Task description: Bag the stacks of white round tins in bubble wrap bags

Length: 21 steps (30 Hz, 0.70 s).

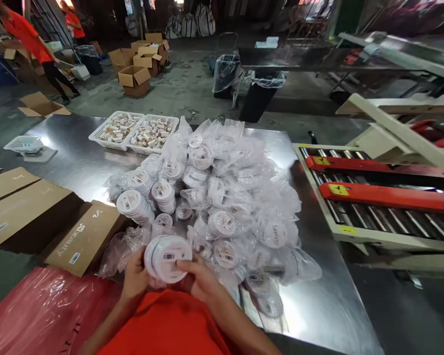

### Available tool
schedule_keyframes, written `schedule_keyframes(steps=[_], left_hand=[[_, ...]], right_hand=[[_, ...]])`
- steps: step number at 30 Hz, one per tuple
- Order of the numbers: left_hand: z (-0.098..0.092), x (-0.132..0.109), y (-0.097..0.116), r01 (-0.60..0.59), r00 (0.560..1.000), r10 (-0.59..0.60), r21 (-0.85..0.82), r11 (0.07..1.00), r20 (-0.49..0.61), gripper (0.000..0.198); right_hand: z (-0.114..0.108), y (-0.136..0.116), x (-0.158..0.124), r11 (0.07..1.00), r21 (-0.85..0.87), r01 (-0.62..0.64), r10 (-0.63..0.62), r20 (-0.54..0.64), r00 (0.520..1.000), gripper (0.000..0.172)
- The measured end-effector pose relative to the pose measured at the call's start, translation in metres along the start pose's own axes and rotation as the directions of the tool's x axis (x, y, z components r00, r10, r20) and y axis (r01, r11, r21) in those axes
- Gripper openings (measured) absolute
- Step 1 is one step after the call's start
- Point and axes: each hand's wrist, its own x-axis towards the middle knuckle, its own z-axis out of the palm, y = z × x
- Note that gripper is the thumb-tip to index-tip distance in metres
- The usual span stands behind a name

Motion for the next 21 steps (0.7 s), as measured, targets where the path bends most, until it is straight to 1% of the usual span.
schedule_keyframes(steps=[1,2,3,4,5,6,7,8,9,10,12,13,14,15,16,17,18,19,20,21], left_hand=[[-0.003,-0.002,-0.002,0.047,0.998,-0.048,-0.033,0.998,-0.027,0.021],[-0.006,-0.004,-0.003,0.08,0.995,-0.083,-0.049,0.996,-0.054,0.023],[-0.008,-0.006,-0.004,0.085,0.993,-0.087,-0.034,0.996,-0.079,0.025],[-0.01,-0.008,-0.003,0.054,0.993,-0.052,0.018,0.998,-0.102,0.025],[-0.01,-0.01,-0.002,-0.003,0.992,0.015,0.094,0.996,-0.122,0.024],[-0.01,-0.011,0.001,-0.075,0.985,0.101,0.18,0.981,-0.14,0.022],[-0.009,-0.012,0.004,-0.151,0.969,0.194,0.259,0.954,-0.15,0.02],[-0.008,-0.012,0.007,-0.227,0.946,0.286,0.321,0.92,-0.15,0.018],[-0.006,-0.013,0.01,-0.297,0.92,0.367,0.369,0.88,-0.135,0.018],[-0.005,-0.013,0.013,-0.365,0.894,0.438,0.41,0.836,-0.098,0.018],[-0.002,-0.013,0.017,-0.483,0.846,0.532,0.481,0.732,0.04,0.019],[0.0,-0.013,0.018,-0.527,0.826,0.55,0.51,0.68,0.12,0.02],[0.002,-0.014,0.019,-0.558,0.813,0.55,0.529,0.64,0.191,0.022],[0.004,-0.014,0.019,-0.567,0.812,0.533,0.534,0.627,0.238,0.023],[0.007,-0.015,0.02,-0.556,0.825,0.506,0.525,0.644,0.254,0.024],[0.01,-0.015,0.02,-0.53,0.845,0.473,0.505,0.682,0.249,0.025],[0.013,-0.015,0.021,-0.492,0.869,0.441,0.478,0.728,0.223,0.026],[0.016,-0.015,0.023,-0.462,0.886,0.421,0.452,0.763,0.196,0.026],[0.019,-0.014,0.025,-0.443,0.895,0.41,0.436,0.783,0.173,0.026],[0.021,-0.012,0.027,-0.429,0.902,0.403,0.43,0.794,0.156,0.025]], right_hand=[[-0.004,-0.003,0.001,0.999,-0.025,0.024,-0.025,-0.054,0.998,0.045],[-0.007,-0.005,0.002,0.995,-0.071,0.068,-0.075,-0.103,0.992,0.044],[-0.009,-0.006,0.001,0.981,-0.146,0.129,-0.15,-0.14,0.979,0.044],[-0.009,-0.006,0.0,0.948,-0.249,0.197,-0.24,-0.154,0.958,0.046],[-0.008,-0.004,-0.002,0.89,-0.373,0.261,-0.333,-0.143,0.932,0.048],[-0.006,-0.002,-0.005,0.808,-0.503,0.308,-0.414,-0.112,0.904,0.052],[-0.003,0.002,-0.008,0.71,-0.62,0.334,-0.475,-0.071,0.877,0.055],[0.0,0.006,-0.01,0.615,-0.713,0.337,-0.507,-0.032,0.861,0.057],[0.003,0.009,-0.012,0.542,-0.775,0.324,-0.511,0.001,0.859,0.058],[0.006,0.012,-0.012,0.501,-0.809,0.307,-0.497,0.022,0.868,0.057],[0.007,0.016,-0.011,0.497,-0.821,0.282,-0.472,0.017,0.881,0.052],[0.006,0.017,-0.009,0.505,-0.818,0.274,-0.485,-0.007,0.874,0.05],[0.003,0.019,-0.006,0.498,-0.825,0.266,-0.526,-0.045,0.849,0.05],[0.0,0.02,-0.004,0.473,-0.843,0.255,-0.586,-0.085,0.806,0.051],[-0.004,0.022,-0.001,0.435,-0.867,0.243,-0.644,-0.111,0.757,0.055],[-0.009,0.025,0.002,0.397,-0.887,0.235,-0.68,-0.112,0.725,0.06],[-0.014,0.028,0.005,0.373,-0.896,0.241,-0.686,-0.092,0.721,0.065],[-0.019,0.031,0.008,0.377,-0.889,0.26,-0.667,-0.066,0.742,0.071],[-0.023,0.034,0.011,0.414,-0.865,0.282,-0.624,-0.045,0.78,0.075],[-0.027,0.035,0.014,0.484,-0.827,0.286,-0.559,-0.04,0.829,0.077]])
